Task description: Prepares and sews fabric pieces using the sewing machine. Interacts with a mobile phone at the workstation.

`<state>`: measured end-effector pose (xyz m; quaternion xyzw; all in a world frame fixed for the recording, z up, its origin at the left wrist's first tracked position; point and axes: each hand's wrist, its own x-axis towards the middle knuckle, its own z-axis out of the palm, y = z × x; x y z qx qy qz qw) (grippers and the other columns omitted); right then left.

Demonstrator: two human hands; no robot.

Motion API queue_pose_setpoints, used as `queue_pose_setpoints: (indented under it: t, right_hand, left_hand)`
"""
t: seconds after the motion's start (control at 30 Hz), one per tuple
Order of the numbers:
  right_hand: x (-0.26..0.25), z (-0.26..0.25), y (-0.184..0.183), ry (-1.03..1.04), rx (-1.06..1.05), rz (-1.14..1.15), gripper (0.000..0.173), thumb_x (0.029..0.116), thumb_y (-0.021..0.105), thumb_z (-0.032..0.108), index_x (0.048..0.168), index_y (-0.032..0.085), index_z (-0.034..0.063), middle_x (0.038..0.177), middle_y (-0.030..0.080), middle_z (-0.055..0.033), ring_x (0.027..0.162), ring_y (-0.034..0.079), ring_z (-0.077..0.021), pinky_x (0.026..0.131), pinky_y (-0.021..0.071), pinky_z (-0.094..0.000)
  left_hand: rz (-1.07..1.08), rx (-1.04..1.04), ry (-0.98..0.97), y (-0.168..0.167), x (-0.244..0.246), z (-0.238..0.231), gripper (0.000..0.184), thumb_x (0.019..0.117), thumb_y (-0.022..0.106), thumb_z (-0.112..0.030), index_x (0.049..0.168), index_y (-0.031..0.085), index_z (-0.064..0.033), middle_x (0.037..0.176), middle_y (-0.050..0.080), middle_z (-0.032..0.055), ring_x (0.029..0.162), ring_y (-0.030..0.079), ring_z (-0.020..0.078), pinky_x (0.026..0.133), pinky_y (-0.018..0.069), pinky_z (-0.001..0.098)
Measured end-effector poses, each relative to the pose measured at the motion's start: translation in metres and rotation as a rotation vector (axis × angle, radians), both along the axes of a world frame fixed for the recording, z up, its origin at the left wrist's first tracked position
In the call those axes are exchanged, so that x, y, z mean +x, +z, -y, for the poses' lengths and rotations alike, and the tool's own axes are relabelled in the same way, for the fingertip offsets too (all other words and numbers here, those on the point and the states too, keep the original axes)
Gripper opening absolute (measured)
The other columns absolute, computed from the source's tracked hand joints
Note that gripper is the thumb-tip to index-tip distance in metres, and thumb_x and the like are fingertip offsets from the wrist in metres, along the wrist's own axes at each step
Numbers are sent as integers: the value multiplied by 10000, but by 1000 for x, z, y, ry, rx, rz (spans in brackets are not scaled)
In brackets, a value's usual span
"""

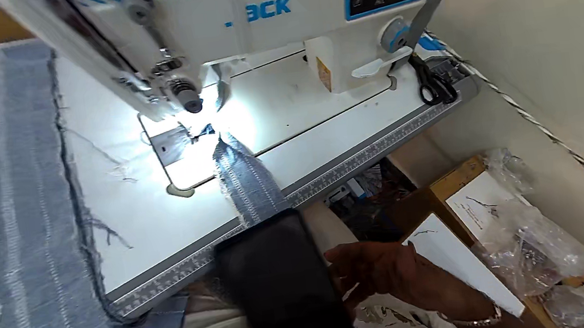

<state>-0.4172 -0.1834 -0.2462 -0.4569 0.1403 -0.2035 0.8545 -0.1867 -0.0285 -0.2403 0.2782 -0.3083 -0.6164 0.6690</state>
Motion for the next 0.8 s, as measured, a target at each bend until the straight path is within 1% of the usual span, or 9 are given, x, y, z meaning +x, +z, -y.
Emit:
queue_pose_setpoints:
  t: [0.03, 0.13, 0.27, 0.4, 0.47, 0.57, 0.67, 0.73, 0.8]
  right_hand:
    - [2, -5, -2, -10, 43, -11, 906, 918, 434, 804, 1522, 481, 131, 1390, 631, -114, 1210, 657, -240, 991, 571, -422]
    - [-2, -14, -11, -100, 75, -123, 978, 876, 432, 850, 1589, 362, 184, 1387, 624, -128, 1182, 666, -249, 951, 584, -438]
    - [-23, -13, -19, -137, 8, -219, 836, 983, 538, 648, 1630, 264, 194, 1423, 581, -171, 1198, 656, -309, 939, 593, -489]
    - [-39, -11, -12, -141, -209, -309, 945, 960, 691, 483, 1657, 159, 130, 1487, 532, -168, 1268, 613, -299, 1036, 554, -456]
    - [-45, -9, -11, -148, -245, -309, 943, 969, 692, 445, 1655, 147, 96, 1488, 530, -180, 1289, 600, -294, 1078, 526, -447]
    - [-54, -7, -26, -273, -189, -379, 716, 1037, 552, 491, 1614, 328, 131, 1397, 612, -144, 1204, 647, -236, 1004, 561, -415]
    - [-56, -6, -41, -514, 26, -467, 483, 1102, 382, 421, 1406, 588, 106, 1150, 709, -129, 1031, 702, -197, 916, 593, -399]
    - [-62, -4, -52, -601, 103, -524, 439, 1114, 350, 355, 1304, 632, 77, 1081, 720, -128, 984, 709, -193, 895, 597, -397]
    - [-80, -2, -66, -606, 137, -580, 426, 1117, 355, 324, 1307, 620, 51, 1096, 722, -147, 1000, 713, -215, 912, 596, -415]
  left_hand:
    - [-20, 64, -6, -13, -5, 13, 347, 1028, 550, -431, 1275, 706, -245, 1228, 727, -48, 1151, 667, 65, 1005, 547, 312]
    - [-161, 275, -45, -33, -25, 37, 359, 1043, 556, -375, 1246, 688, -110, 1154, 731, 96, 1069, 709, 189, 943, 590, 414]
    - [-150, 544, -137, -26, -35, 58, 354, 1097, 396, -195, 1329, 561, 13, 1152, 700, 213, 1020, 724, 289, 886, 617, 468]
    - [-96, 647, -220, -24, -43, 72, 353, 1102, 384, -162, 1323, 582, 28, 1159, 698, 231, 1012, 725, 327, 866, 622, 491]
    - [-84, 645, -260, -28, -46, 74, 353, 1100, 399, -162, 1330, 588, 27, 1180, 694, 231, 1035, 718, 335, 879, 616, 500]
    - [51, 621, -331, -33, -51, 77, 348, 1099, 439, -190, 1313, 620, 17, 1138, 717, 194, 997, 730, 301, 857, 629, 465]
    - [286, 527, -445, -41, -61, 84, 363, 1094, 479, -260, 1325, 643, -34, 1090, 738, 112, 948, 732, 215, 829, 628, 374]
    - [512, 460, -528, -50, -67, 88, 409, 1093, 479, -316, 1425, 587, -103, 1113, 728, 64, 945, 722, 163, 843, 618, 334]
    - [775, 388, -631, -57, -66, 88, 507, 1091, 446, -374, 1553, 453, -165, 1111, 697, 59, 927, 683, 155, 868, 576, 351]
